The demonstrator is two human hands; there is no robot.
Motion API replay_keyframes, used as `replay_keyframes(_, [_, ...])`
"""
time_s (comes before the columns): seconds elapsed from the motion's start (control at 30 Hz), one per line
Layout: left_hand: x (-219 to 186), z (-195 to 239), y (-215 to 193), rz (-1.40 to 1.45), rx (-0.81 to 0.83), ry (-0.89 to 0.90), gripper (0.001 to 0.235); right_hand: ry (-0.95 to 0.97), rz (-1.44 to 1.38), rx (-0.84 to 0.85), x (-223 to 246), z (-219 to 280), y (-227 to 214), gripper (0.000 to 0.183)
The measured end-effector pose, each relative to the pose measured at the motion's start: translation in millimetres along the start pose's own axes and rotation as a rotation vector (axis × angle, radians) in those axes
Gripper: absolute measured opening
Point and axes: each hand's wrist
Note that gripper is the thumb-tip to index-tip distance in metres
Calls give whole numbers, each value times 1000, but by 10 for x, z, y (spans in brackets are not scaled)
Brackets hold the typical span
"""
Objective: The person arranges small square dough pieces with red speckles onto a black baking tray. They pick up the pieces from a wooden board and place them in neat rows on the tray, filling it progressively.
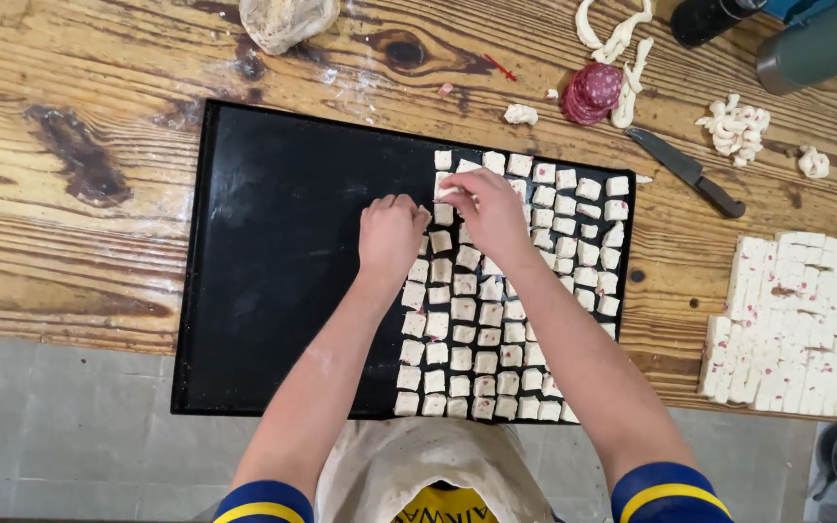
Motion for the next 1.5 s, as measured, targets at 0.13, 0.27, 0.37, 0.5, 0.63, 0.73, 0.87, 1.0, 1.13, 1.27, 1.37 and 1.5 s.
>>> replay_keyframes(0.13, [22,1,-64,71,63,-80,26,-126,149,50,-13,-287,250,13])
replay_keyframes(0.27, [-124,-29,-360,143,98,-146,21,-82,403,194,38,-439,422,37])
replay_keyframes(0.37, [-207,-5,-582,139,24,-119,27,-174,412,-55,-1,-367,506,38])
replay_keyframes(0.5, [-368,183,-1096,245,-169,-13,22,-147,-7,-158,106,166,49,29])
replay_keyframes(0.63, [-351,814,-1378,399,-101,-18,9,-15,47,-194,-633,1009,-619,30])
replay_keyframes(0.73, [-269,1455,-1414,548,7,-210,16,185,71,-168,-1313,1728,-1277,34])
replay_keyframes(0.87, [-708,1758,-1306,555,49,-410,15,508,181,-275,-2288,2518,-2230,36])
replay_keyframes(1.0, [-1371,1611,-1000,770,102,-389,12,851,264,-39,-2496,2703,-3047,52])
replay_keyframes(1.13, [-2650,1139,-587,806,351,-280,21,534,583,107,-3172,2809,-3148,64])
replay_keyframes(1.27, [-3675,1014,252,808,673,-18,31,496,552,325,-3297,2646,-3216,70])
replay_keyframes(1.37, [-4255,1045,947,765,585,318,34,483,528,349,-3467,2623,-3155,62])
replay_keyframes(1.5, [-4817,1105,1569,50,966,512,92,398,406,388,-3651,2646,-3140,61])
Point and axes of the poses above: each hand's wrist, its own z-axis away from the middle knuckle, its own y-axis out of the palm, x = y × z, and after that the axes turned 12 degrees about y, right-handed
